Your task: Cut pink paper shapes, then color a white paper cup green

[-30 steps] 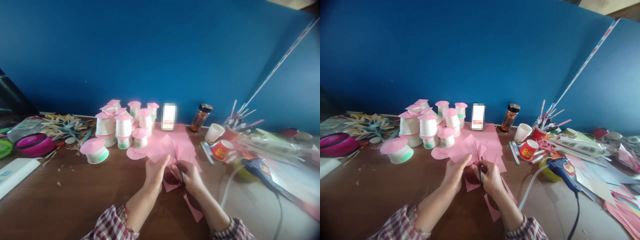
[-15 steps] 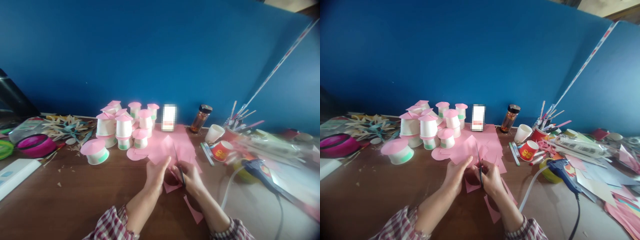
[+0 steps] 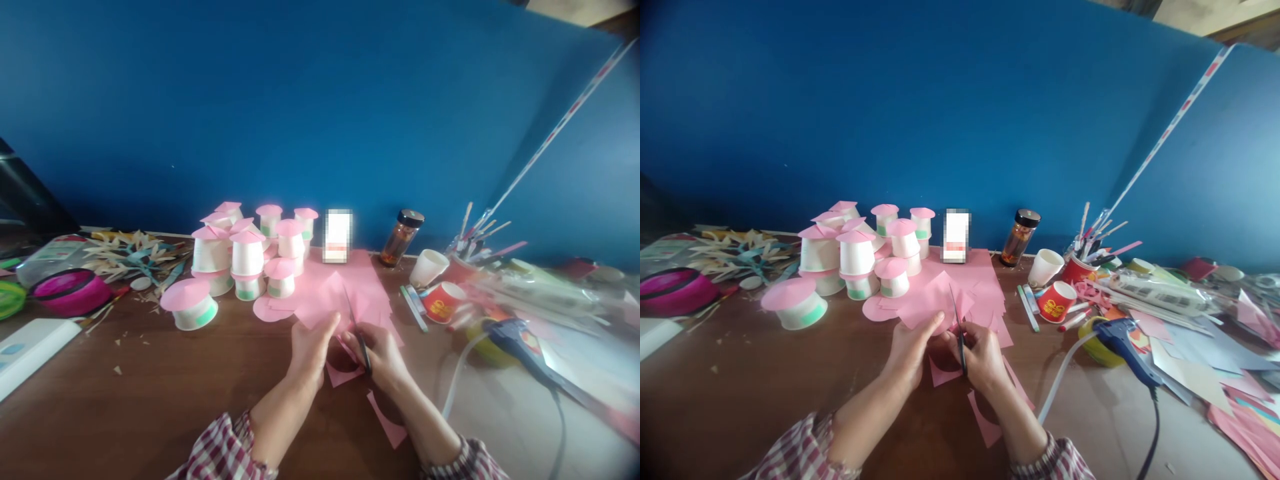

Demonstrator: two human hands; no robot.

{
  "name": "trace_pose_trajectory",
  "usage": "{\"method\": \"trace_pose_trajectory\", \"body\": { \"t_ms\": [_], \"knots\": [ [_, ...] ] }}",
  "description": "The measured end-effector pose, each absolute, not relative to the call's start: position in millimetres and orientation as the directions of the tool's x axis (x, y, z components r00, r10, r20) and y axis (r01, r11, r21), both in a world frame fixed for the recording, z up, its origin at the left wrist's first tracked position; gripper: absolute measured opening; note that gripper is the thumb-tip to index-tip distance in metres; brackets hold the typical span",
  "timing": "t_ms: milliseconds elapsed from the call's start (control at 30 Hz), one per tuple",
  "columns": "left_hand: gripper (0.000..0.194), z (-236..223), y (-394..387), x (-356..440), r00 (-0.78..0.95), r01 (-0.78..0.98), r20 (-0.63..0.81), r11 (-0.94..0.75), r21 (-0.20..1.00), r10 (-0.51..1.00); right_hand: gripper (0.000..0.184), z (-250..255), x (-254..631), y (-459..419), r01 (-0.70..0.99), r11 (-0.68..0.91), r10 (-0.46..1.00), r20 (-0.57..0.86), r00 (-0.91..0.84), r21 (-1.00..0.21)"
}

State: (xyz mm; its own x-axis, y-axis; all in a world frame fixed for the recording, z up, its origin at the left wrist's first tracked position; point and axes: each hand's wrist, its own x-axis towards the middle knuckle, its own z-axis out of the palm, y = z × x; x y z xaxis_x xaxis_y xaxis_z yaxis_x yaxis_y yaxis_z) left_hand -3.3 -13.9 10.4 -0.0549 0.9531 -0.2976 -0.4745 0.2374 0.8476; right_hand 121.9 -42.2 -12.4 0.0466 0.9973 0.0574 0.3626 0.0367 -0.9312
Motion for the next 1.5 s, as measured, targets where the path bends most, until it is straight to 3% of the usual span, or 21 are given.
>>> {"method": "trace_pose_trajectory", "body": {
  "t_ms": [1300, 1500],
  "knots": [
    [0.034, -2, -4, -6, -0.027, -0.419, -0.262, 0.227, 0.879, 0.965, 0.022, -14, 121, -40, 0.381, 0.039, 0.996, 0.066, 0.060, -0.924],
    [0.031, 1, -6, -7, -0.035, -0.371, -0.252, 0.222, 0.902, 0.967, 0.022, -14, 122, -41, 0.296, 0.043, 0.998, 0.053, 0.024, -0.954]
  ]
}}
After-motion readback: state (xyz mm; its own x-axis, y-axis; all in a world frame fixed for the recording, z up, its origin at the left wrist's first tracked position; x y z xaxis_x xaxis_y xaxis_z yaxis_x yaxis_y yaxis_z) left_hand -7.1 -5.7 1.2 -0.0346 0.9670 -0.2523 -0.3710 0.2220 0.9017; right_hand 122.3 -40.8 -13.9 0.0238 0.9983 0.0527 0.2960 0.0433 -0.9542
